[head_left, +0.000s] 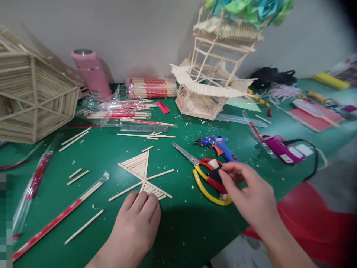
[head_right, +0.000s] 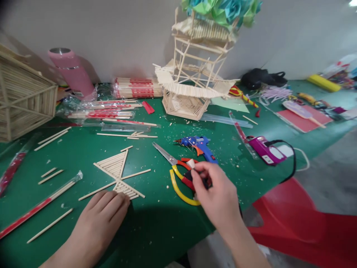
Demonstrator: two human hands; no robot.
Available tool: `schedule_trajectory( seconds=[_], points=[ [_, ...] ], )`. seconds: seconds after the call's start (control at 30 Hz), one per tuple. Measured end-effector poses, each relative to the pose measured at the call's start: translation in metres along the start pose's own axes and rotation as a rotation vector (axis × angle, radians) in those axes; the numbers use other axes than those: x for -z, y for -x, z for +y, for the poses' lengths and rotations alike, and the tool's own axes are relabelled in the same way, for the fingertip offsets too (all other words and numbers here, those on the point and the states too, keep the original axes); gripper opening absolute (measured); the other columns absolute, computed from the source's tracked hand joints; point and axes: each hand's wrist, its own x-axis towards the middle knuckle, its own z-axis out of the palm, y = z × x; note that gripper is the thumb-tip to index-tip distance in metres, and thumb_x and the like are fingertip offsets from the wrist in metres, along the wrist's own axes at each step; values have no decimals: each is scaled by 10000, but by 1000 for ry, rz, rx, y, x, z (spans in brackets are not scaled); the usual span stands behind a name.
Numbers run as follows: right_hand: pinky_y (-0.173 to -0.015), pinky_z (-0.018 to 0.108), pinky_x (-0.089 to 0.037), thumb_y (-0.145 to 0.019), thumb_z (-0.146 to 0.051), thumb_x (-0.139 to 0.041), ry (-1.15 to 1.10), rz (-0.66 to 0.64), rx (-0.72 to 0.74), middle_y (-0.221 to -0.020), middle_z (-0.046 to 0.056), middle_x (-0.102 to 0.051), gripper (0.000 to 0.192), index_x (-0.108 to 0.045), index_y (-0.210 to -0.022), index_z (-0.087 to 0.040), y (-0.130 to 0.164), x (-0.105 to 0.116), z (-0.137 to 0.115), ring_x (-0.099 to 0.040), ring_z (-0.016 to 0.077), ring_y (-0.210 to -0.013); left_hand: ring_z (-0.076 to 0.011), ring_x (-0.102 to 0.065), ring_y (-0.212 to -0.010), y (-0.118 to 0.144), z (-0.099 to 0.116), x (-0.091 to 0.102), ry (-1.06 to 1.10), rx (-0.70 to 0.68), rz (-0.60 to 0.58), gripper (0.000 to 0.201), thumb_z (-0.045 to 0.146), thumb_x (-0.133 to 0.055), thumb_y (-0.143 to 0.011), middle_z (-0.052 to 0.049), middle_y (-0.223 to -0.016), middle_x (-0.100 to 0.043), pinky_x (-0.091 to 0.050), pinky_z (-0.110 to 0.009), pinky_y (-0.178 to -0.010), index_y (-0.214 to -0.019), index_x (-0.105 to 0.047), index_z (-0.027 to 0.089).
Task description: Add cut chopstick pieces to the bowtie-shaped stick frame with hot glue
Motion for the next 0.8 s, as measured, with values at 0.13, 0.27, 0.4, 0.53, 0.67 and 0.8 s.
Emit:
schedule_trajectory(
  seconds=[0.13,0.27,0.4,0.53,0.67,0.8],
  points=[
    [-520,286,-452,-776,-331,-509,98,-2,-47,-834,72,-604,190,-536,-906,-195,-25,-2,37,-586,200,-713,-215,-467,-750,2,-1,-4,12,1,50,324,52,-299,-848,-79,-789,-578,-381,-380,-742,-893,-615,105],
    [-521,294,-450,-763,-319,-500,145,-44,-62,-845,79,-601,201,-544,-906,-184,-39,-7,54,-580,192,-683,-203,-478,-717,-1,-1,-5,-6,12,88,333,44,-290,-841,-66,-755,-578,-380,-369,-736,-876,-612,120],
    [-541,332,-459,-720,-306,-525,176,-63,-70,-857,96,-590,191,-546,-863,-181,-49,-6,57,-579,209,-671,-199,-476,-697,-3,-1,-5,-22,39,104,329,48,-293,-837,-62,-744,-580,-379,-363,-710,-852,-611,133],
    [-556,330,-473,-784,-352,-468,151,-98,-49,-864,111,-596,197,-530,-887,-196,-44,5,43,-595,226,-735,-191,-474,-695,-3,-2,-6,-13,52,75,299,65,-323,-827,-50,-754,-583,-379,-368,-727,-865,-605,152],
    [-618,305,-519,-729,-386,-533,77,-316,61,-881,66,-636,308,-551,-983,-212,-21,10,21,-628,204,-757,-190,-473,-704,-1,-2,-3,28,96,12,263,62,-342,-823,-38,-761,-570,-365,-390,-758,-853,-587,154],
    [-710,419,-504,-617,-251,-541,184,-401,83,-1085,140,-605,567,-491,-1172,-147,-7,0,9,-611,310,-919,-185,-501,-770,0,-1,2,66,139,-77,258,4,-397,-792,-22,-828,-582,-347,-401,-818,-900,-565,169]
  ],
)
